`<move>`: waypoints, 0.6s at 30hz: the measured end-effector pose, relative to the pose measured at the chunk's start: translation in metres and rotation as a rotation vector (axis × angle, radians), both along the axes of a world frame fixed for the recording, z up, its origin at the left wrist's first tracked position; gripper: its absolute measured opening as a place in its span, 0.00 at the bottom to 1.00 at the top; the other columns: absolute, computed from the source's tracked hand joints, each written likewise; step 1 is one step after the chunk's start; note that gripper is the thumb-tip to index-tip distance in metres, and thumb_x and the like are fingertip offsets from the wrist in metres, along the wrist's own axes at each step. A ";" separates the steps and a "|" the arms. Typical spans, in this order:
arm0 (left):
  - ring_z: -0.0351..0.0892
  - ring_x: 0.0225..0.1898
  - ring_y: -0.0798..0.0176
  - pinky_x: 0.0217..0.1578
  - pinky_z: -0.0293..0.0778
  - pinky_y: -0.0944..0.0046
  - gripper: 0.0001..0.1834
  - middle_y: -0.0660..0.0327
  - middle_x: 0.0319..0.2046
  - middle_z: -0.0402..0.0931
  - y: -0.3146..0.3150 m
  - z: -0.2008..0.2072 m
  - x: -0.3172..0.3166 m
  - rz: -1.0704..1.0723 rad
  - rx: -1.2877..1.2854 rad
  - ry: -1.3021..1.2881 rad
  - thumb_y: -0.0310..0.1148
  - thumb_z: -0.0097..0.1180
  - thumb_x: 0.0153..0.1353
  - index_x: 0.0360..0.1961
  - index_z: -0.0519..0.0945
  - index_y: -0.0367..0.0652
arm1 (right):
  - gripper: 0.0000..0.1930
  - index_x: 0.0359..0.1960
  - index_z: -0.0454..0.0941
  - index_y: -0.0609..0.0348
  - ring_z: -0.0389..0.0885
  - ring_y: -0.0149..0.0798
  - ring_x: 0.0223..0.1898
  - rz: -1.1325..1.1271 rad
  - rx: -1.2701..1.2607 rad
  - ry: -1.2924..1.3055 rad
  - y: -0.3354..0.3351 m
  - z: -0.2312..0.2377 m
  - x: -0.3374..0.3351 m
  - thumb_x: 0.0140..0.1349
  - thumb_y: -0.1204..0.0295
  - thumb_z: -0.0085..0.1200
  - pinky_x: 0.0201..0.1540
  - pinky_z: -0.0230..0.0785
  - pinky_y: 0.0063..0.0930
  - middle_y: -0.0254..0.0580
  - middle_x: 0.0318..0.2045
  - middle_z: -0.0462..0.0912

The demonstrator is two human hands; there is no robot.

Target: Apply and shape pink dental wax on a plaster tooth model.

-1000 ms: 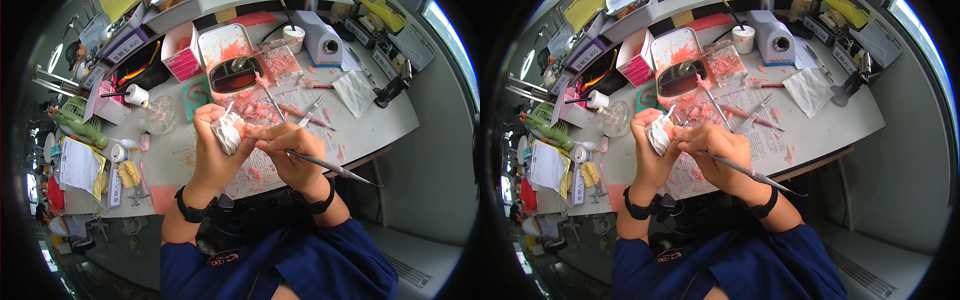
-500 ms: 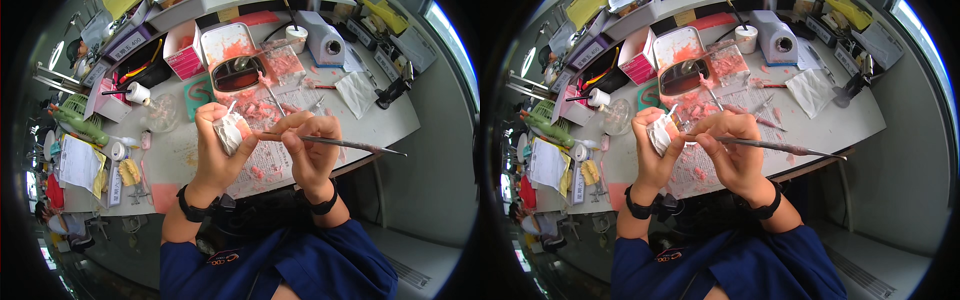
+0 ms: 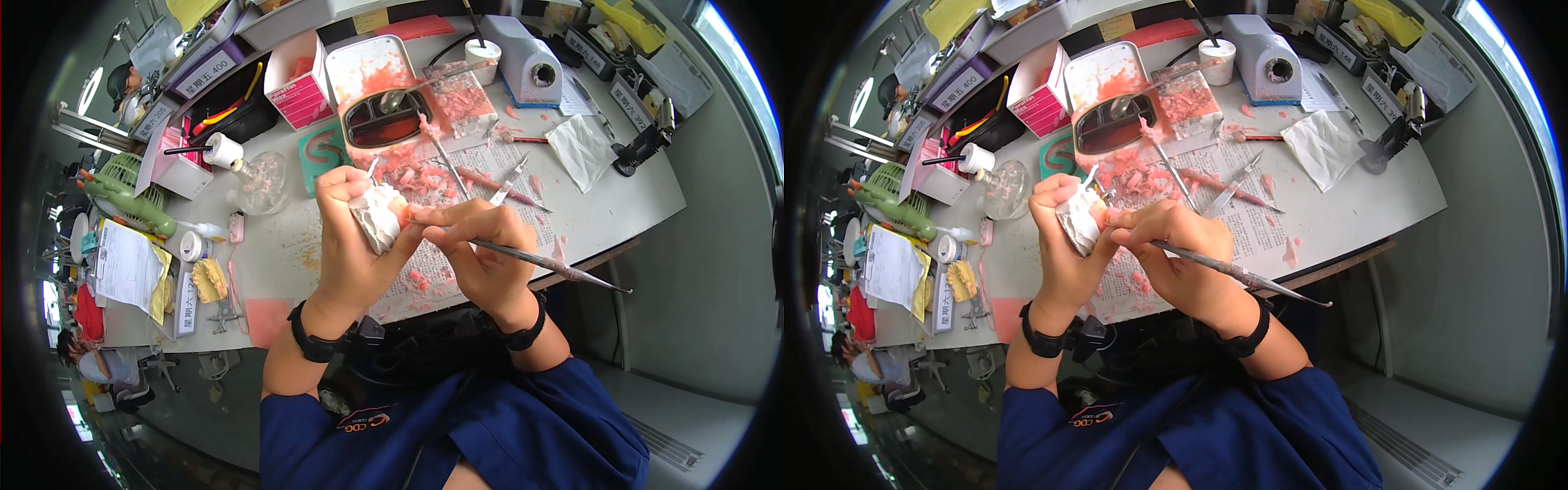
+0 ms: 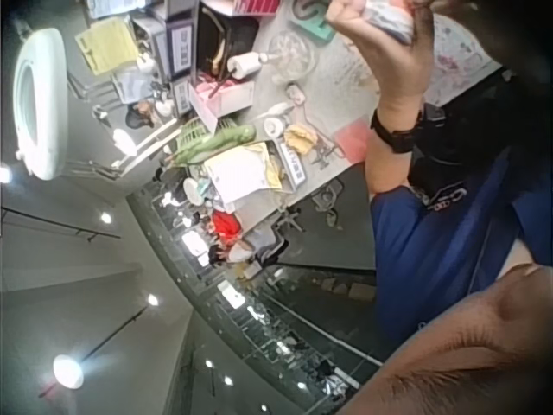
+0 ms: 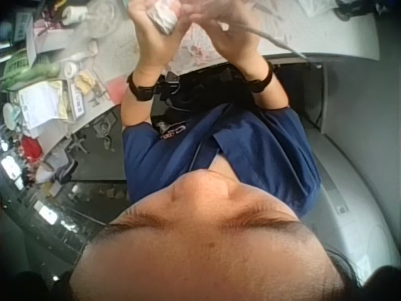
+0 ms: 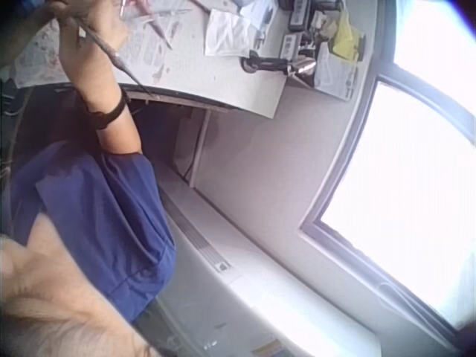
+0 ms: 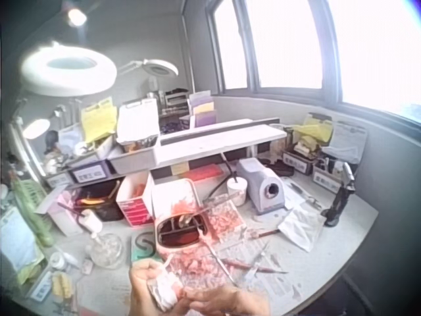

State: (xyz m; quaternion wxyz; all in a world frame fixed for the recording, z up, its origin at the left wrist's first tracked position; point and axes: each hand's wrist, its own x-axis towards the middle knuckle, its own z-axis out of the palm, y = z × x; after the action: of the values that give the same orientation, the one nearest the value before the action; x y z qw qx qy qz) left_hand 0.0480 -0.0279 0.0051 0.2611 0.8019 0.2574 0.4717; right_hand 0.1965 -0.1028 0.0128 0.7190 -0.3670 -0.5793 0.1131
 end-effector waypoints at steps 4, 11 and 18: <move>0.70 0.46 0.53 0.46 0.70 0.56 0.36 0.47 0.49 0.60 -0.002 0.001 0.000 0.001 0.027 0.005 0.39 0.72 0.53 0.50 0.59 0.35 | 0.10 0.29 0.73 0.62 0.86 0.41 0.29 -0.144 0.070 -0.129 0.001 0.004 -0.007 0.54 0.85 0.63 0.30 0.78 0.27 0.46 0.28 0.84; 0.70 0.45 0.54 0.46 0.70 0.56 0.35 0.47 0.50 0.60 -0.002 0.005 0.000 -0.011 0.038 -0.028 0.39 0.71 0.54 0.50 0.59 0.36 | 0.09 0.35 0.67 0.62 0.84 0.36 0.37 0.293 -0.013 0.714 -0.002 0.015 -0.007 0.62 0.84 0.56 0.41 0.79 0.28 0.50 0.33 0.83; 0.70 0.46 0.54 0.47 0.70 0.56 0.35 0.48 0.50 0.59 -0.002 0.001 0.000 -0.011 0.021 -0.036 0.40 0.71 0.54 0.50 0.59 0.36 | 0.10 0.33 0.68 0.63 0.87 0.40 0.41 0.232 -0.099 0.265 -0.003 0.000 0.002 0.59 0.84 0.60 0.41 0.79 0.27 0.49 0.32 0.84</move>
State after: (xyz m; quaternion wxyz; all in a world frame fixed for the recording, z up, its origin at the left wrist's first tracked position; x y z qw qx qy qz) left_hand 0.0479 -0.0302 0.0063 0.2601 0.7972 0.2433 0.4874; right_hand 0.1990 -0.1054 0.0127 0.7522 -0.3146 -0.5116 0.2711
